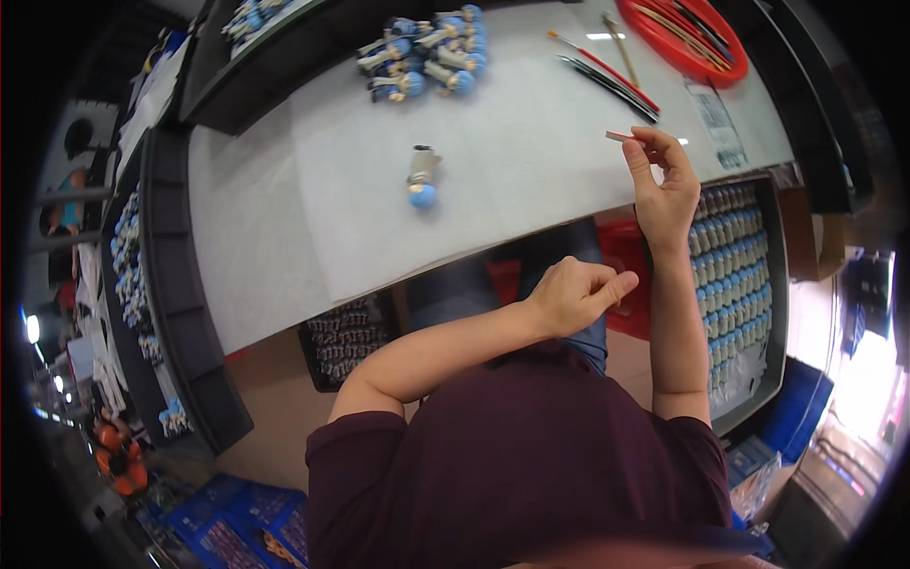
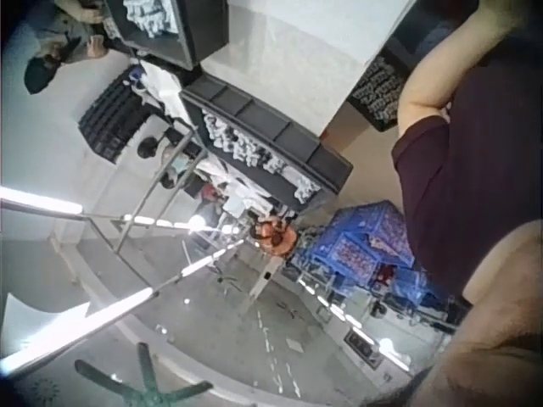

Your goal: The person assembles small plastic toy figures by hand, attaching head, arm, and leg components to a torso component.

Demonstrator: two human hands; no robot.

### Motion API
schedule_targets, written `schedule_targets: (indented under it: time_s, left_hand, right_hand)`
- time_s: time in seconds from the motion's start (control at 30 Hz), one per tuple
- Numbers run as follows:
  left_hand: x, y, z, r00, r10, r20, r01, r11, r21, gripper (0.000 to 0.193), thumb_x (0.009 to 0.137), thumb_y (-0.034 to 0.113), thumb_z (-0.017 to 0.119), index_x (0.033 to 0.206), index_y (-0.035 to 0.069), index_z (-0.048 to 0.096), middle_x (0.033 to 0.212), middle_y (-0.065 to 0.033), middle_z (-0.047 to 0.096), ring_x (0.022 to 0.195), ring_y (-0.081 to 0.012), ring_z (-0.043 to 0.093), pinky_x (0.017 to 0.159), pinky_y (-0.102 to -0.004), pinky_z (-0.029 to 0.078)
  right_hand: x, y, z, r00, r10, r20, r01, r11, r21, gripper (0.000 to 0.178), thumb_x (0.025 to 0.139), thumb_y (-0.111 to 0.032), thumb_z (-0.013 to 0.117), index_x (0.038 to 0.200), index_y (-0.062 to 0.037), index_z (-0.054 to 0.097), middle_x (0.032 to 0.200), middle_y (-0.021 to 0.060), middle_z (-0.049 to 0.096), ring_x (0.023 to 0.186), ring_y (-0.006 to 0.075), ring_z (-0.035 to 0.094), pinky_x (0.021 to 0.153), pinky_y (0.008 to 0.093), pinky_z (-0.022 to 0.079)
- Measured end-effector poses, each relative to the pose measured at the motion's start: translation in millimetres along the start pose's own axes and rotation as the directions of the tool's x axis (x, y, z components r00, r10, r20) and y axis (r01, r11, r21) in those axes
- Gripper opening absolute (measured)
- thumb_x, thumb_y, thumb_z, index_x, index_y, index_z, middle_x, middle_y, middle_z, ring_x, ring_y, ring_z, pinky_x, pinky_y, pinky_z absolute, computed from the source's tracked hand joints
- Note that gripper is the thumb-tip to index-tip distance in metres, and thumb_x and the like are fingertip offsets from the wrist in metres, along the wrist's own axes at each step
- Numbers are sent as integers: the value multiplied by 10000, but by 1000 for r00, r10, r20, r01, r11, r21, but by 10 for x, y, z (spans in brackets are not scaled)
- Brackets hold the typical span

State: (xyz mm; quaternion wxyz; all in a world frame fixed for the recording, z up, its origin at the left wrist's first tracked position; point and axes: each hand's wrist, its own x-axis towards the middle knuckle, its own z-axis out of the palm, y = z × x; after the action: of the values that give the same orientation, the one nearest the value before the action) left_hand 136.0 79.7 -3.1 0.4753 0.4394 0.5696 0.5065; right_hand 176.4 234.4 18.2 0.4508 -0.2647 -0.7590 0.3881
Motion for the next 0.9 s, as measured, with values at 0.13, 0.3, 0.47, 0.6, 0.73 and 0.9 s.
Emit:
schedule_targets:
  time_s: [0.13,0.3,0.47,0.6,0.73,0.9]
  left_hand:
    - [-452,296,-576,818,510,-268,-307,780,545,207,746,225,697,772,34,621,561,-46,479,493,-177,460,472,-287,362]
    - [-675,190,-1217,599,605,-525,143,564,814,352,694,181,726,982,45,579,1046,-130,503,950,-321,494,796,-396,392]
    - [-660,33,-1407,675,494,-548,317,476,820,382,712,183,715,1021,19,564,1046,-131,522,1024,-342,470,917,-427,331]
    - [-528,153,-1319,764,414,-495,16,754,656,342,754,114,683,1057,2,572,1096,-113,557,962,-267,546,812,-360,446]
    - [-429,138,-1191,827,344,-445,-234,930,285,325,771,-42,619,1091,-11,573,1160,-122,551,995,-193,573,828,-302,486]
    - [-298,134,-1083,879,204,-431,-310,931,-192,384,781,-101,577,1153,-24,521,1162,-138,545,1056,-189,539,890,-308,464]
  right_hand:
    - [295,64,523,954,104,281,-64,987,-146,272,791,-227,675,945,-8,627,796,80,632,716,146,531,670,270,433]
    - [284,-265,742,844,-527,102,490,678,-548,286,841,-247,622,981,1,617,733,86,613,683,144,532,626,273,433]
    - [-144,-481,761,937,101,335,-131,989,68,265,913,-230,535,1027,-1,606,715,58,592,649,82,535,597,226,426]
    - [-311,-594,762,914,203,353,-283,940,192,334,906,-241,546,1159,-23,539,778,57,590,669,87,548,594,211,427]
    - [-309,-501,537,634,326,701,-657,705,266,359,906,-185,542,1223,-28,482,971,79,590,756,92,559,616,212,447]
    - [-397,-415,474,800,185,570,-534,652,538,329,873,-68,563,1189,-1,496,1036,92,578,910,120,557,755,242,471]
